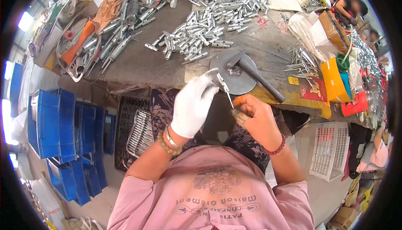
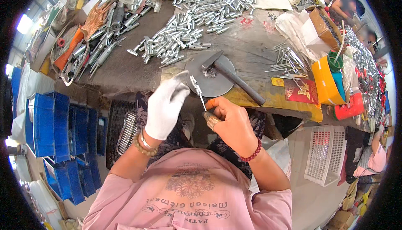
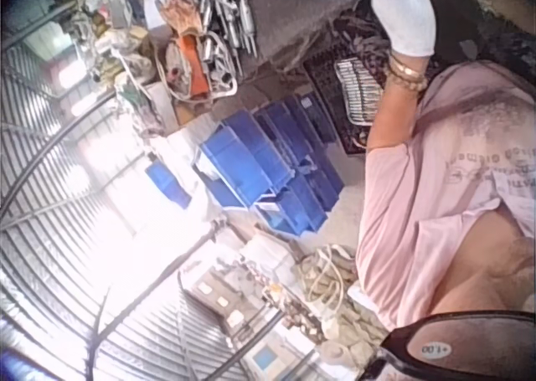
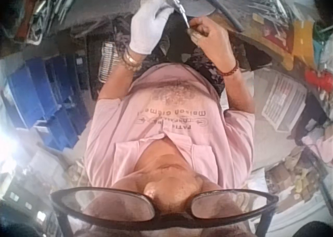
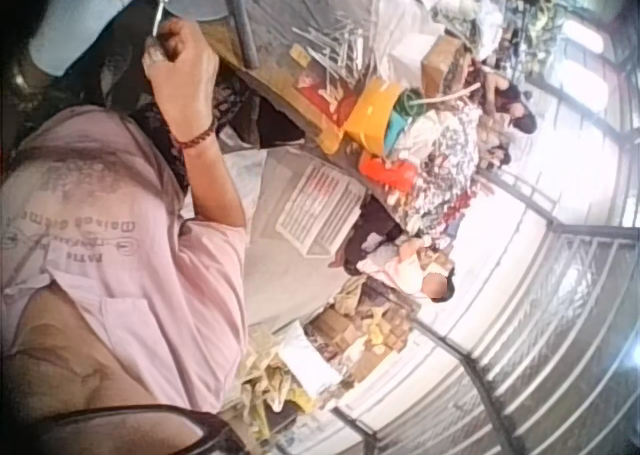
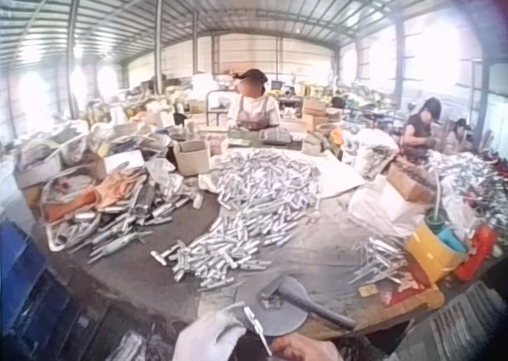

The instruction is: Manually assembling small metal pins and plates using a hammer on a workshop table.

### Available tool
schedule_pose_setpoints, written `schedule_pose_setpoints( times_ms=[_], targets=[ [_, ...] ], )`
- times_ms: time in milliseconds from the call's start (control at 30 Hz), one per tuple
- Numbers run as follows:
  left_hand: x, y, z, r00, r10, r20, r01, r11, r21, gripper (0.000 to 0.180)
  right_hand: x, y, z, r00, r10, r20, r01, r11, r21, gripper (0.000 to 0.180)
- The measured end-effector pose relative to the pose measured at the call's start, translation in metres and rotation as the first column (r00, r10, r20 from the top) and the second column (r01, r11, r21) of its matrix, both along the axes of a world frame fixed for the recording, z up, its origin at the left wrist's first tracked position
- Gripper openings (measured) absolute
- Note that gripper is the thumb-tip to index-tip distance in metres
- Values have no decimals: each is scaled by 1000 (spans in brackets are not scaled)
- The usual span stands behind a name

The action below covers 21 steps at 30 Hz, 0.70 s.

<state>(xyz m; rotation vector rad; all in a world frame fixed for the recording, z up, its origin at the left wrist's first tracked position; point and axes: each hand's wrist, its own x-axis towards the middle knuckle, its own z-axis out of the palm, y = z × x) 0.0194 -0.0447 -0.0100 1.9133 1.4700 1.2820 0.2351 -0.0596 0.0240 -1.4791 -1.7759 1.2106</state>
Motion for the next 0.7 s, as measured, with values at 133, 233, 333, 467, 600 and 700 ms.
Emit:
schedule_pose_setpoints(
  times_ms=[133,233,333,467,600,700],
  targets=[
    [12,-20,-1,917,97,387,73,913,-401,52,-11,-12,-3,979,-78,-189,37,977,-212,32],
    [10,-24,-4,841,143,522,129,884,-450,57,-17,-19,-14,985,-29,-169,6,991,-137,32],
    [4,-28,-7,812,148,565,153,880,-450,64,-29,-26,-20,985,-16,-172,6,999,-54,34],
    [-11,-30,-18,777,173,605,92,920,-381,64,-33,-24,-9,997,28,-66,-24,998,63,37],
    [-56,-50,-19,791,307,529,-83,911,-404,66,-15,-2,-16,980,-67,-188,81,994,72,41],
    [-109,-72,-41,722,563,402,-363,803,-472,68,-6,18,-16,960,-85,-266,80,996,-32,42]
  ],
)
